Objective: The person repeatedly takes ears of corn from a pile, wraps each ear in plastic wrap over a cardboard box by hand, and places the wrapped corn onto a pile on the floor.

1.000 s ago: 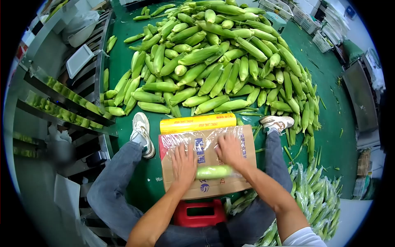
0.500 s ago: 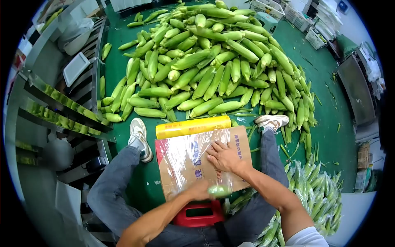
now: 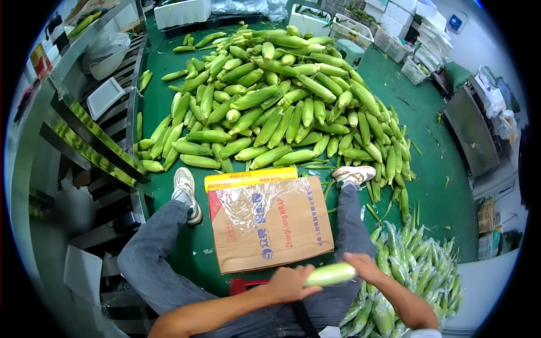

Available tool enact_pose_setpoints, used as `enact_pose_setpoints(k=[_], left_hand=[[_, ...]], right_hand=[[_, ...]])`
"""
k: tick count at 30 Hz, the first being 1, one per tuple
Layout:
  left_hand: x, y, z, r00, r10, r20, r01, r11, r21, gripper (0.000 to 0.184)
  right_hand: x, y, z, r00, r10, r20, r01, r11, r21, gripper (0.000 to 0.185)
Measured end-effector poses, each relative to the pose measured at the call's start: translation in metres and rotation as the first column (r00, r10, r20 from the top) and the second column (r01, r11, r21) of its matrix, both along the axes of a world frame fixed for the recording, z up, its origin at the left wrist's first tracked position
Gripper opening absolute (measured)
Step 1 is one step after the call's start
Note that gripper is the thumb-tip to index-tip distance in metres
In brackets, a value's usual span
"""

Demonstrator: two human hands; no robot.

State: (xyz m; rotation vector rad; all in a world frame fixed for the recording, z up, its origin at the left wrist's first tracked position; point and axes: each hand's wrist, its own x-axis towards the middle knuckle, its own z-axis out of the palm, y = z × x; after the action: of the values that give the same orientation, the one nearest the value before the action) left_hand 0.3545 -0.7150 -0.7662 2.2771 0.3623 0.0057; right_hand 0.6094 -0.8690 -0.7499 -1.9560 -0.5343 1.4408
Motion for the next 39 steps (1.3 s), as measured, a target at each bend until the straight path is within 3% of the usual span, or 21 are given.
enact_pose_setpoints(k=[2,5,6,7,9,11,13,14,16,17,18,21,23,28,31,33,34,35,36,37,39], left_hand=[[0.023,-0.035,-0.012,0.937,0.007,0.350,-0.020,0.999,0.035,0.050],[0.060,-0.070,-0.029,0.726,-0.077,0.684,-0.028,0.989,0.142,0.032],[0.058,-0.050,-0.025,0.740,-0.104,0.665,-0.080,0.968,0.240,0.028],[0.050,-0.022,-0.024,0.758,-0.124,0.640,-0.129,0.934,0.334,0.025],[0.031,0.025,-0.092,0.836,0.080,0.543,-0.312,0.883,0.350,0.026],[-0.002,0.074,-0.123,0.898,0.437,0.056,-0.416,0.798,0.436,0.052],[-0.028,0.117,-0.129,0.870,0.485,0.085,-0.432,0.669,0.605,0.053],[-0.036,0.128,-0.136,0.864,0.499,0.069,-0.438,0.678,0.590,0.046],[-0.043,0.143,-0.155,0.850,0.526,0.035,-0.454,0.697,0.554,0.033],[-0.046,0.146,-0.163,0.869,0.491,0.065,-0.451,0.732,0.511,0.025],[-0.050,0.148,-0.172,0.884,0.457,0.097,-0.446,0.762,0.469,0.018],[-0.061,0.162,-0.161,0.930,0.358,0.088,-0.363,0.846,0.391,0.008],[-0.079,0.154,-0.143,0.955,0.296,0.017,-0.287,0.906,0.313,0.008],[-0.116,0.129,-0.122,0.985,0.130,-0.111,-0.103,0.969,0.226,0.008],[-0.120,0.107,-0.123,0.964,0.137,-0.226,-0.086,0.971,0.223,0.009],[-0.116,0.107,-0.117,0.964,0.177,-0.199,-0.120,0.956,0.269,0.011],[-0.114,0.106,-0.116,0.958,0.203,-0.204,-0.143,0.951,0.273,0.012],[-0.111,0.105,-0.120,0.951,0.228,-0.210,-0.167,0.947,0.274,0.013],[-0.113,0.103,-0.128,0.946,0.237,-0.224,-0.179,0.952,0.248,0.014],[-0.109,0.101,-0.131,0.937,0.250,-0.245,-0.188,0.950,0.248,0.014],[-0.104,0.103,-0.124,0.915,0.273,-0.296,-0.199,0.946,0.257,0.013]], right_hand=[[0.018,-0.053,0.035,0.995,-0.088,0.055,0.103,0.915,-0.390,0.048],[0.033,-0.168,0.067,0.936,-0.352,0.021,0.285,0.719,-0.634,0.041],[0.094,-0.274,0.042,0.924,-0.291,-0.247,0.031,0.703,-0.710,0.040],[0.066,-0.275,0.092,0.998,0.032,-0.055,-0.062,0.699,-0.712,0.041],[0.083,-0.263,0.089,0.912,0.406,-0.058,-0.297,0.557,-0.775,0.039],[0.101,-0.256,0.071,0.699,0.709,-0.095,-0.464,0.348,-0.814,0.038],[0.121,-0.233,0.043,0.391,0.910,-0.141,-0.544,0.105,-0.832,0.040],[0.095,-0.134,0.031,0.370,0.853,0.369,-0.176,0.454,-0.873,0.050],[0.056,0.043,0.000,0.363,0.351,0.863,-0.259,0.928,-0.268,0.045],[0.045,0.105,-0.043,0.292,0.105,0.951,-0.449,0.893,0.039,0.053],[0.022,0.163,-0.067,0.264,0.089,0.961,-0.480,0.876,0.051,0.056],[0.008,0.250,-0.127,0.275,0.224,0.935,-0.577,0.816,-0.026,0.021],[0.037,0.242,-0.161,0.371,0.211,0.904,-0.671,0.734,0.104,0.009],[0.075,0.133,-0.129,0.378,0.407,0.832,-0.836,0.536,0.117,0.008],[0.080,0.109,-0.129,0.435,0.443,0.784,-0.818,0.559,0.138,0.007],[0.107,0.131,-0.125,0.739,0.615,0.276,-0.634,0.773,-0.024,0.011],[0.140,0.144,-0.151,0.919,0.377,-0.118,-0.376,0.926,0.030,0.016],[0.160,0.182,-0.146,0.907,0.341,0.248,-0.371,0.925,0.085,0.012],[0.186,0.223,-0.162,0.588,0.389,0.709,-0.459,0.882,-0.103,0.013],[0.198,0.264,-0.181,0.473,0.218,0.854,-0.427,0.904,0.006,0.032],[0.210,0.345,-0.226,0.289,0.197,0.937,-0.589,0.808,0.013,0.066]])
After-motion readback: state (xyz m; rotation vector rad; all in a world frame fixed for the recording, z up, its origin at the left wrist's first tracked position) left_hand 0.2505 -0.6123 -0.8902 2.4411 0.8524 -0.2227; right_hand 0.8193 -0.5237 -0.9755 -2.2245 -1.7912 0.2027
